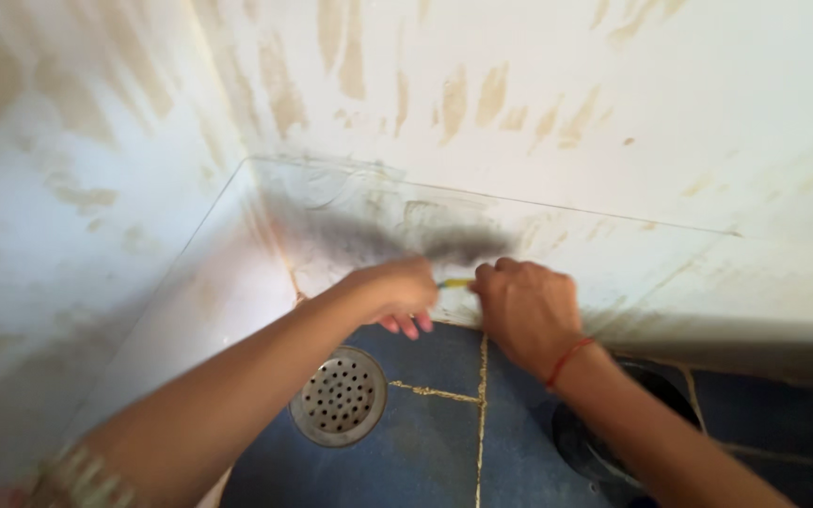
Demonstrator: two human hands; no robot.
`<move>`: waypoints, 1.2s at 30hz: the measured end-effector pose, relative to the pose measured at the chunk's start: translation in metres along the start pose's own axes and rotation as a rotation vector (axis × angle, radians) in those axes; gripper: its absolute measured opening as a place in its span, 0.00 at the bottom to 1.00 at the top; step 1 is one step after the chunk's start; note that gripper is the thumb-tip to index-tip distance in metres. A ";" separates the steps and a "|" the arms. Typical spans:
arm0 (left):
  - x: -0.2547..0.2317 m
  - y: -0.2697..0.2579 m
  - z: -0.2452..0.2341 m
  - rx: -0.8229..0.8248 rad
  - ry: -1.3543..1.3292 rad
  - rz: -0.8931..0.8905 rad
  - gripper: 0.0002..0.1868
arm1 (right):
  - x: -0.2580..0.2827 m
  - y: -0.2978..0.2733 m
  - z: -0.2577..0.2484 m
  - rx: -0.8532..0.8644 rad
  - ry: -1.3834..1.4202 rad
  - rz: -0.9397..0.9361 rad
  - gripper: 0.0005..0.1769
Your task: The person cleans wall tiles by scrubbing the tile surface and grout lines with a toothbrush.
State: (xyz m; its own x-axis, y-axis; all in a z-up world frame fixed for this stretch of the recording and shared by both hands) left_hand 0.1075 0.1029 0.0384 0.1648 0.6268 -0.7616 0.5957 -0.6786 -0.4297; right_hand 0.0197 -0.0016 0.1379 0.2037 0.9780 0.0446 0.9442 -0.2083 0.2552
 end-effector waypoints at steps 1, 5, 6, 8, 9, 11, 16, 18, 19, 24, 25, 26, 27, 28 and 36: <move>-0.006 -0.005 -0.011 -0.003 0.156 0.037 0.16 | 0.001 0.000 0.003 -0.001 -0.005 0.021 0.12; -0.007 -0.029 -0.035 -0.120 0.155 0.187 0.19 | -0.018 -0.006 0.037 0.116 -0.018 0.297 0.12; -0.001 -0.031 -0.034 -0.107 0.158 0.194 0.19 | -0.028 -0.010 0.046 0.114 0.050 0.401 0.12; 0.000 -0.035 -0.040 -0.207 0.018 0.378 0.20 | -0.045 -0.032 0.072 0.141 0.172 0.585 0.10; 0.006 -0.034 -0.042 -0.196 0.019 0.376 0.20 | -0.057 -0.053 0.090 0.164 0.299 0.755 0.09; 0.026 -0.030 -0.044 -0.147 0.074 0.234 0.24 | -0.049 -0.095 0.140 0.264 0.695 0.936 0.15; 0.031 -0.020 -0.047 -0.172 -0.036 0.282 0.23 | 0.085 -0.126 0.241 0.568 2.490 1.445 0.06; 0.039 -0.018 -0.052 -0.170 -0.031 0.237 0.22 | 0.122 -0.101 0.244 0.554 2.714 1.349 0.08; 0.037 -0.017 -0.056 -0.169 -0.007 0.303 0.20 | 0.133 -0.087 0.245 0.491 2.847 1.357 0.10; 0.037 -0.020 -0.080 -0.235 0.043 0.367 0.20 | 0.164 -0.030 0.244 0.519 3.314 1.496 0.16; 0.035 -0.021 -0.081 -0.231 -0.022 0.371 0.20 | 0.140 -0.023 0.244 0.219 3.264 1.441 0.16; 0.035 -0.024 -0.083 -0.229 -0.086 0.369 0.20 | 0.118 -0.017 0.243 -0.054 3.191 1.380 0.17; 0.034 -0.026 -0.086 -0.233 -0.089 0.367 0.20 | 0.106 -0.011 0.242 -0.047 3.187 1.383 0.17; 0.033 -0.026 -0.087 -0.231 -0.122 0.354 0.19 | 0.089 -0.004 0.238 -0.127 3.324 1.278 0.18; 0.020 -0.040 -0.087 -0.205 -0.136 0.301 0.20 | 0.126 0.005 0.243 0.219 3.414 1.782 0.17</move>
State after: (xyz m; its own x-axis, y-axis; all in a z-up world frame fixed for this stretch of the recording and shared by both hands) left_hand 0.1554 0.1756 0.0823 0.2587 0.3456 -0.9020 0.6837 -0.7252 -0.0818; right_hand 0.1132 0.1180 -0.0899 -0.1931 -0.6941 -0.6935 0.8411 0.2469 -0.4813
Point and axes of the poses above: each hand's wrist, its own y-axis towards the middle knuckle, its own z-axis out of the palm, x = y × z, the point moved 8 cm from there along y, towards the middle knuckle, and after that the axes turned 15 degrees about z, right-handed, at the moved point
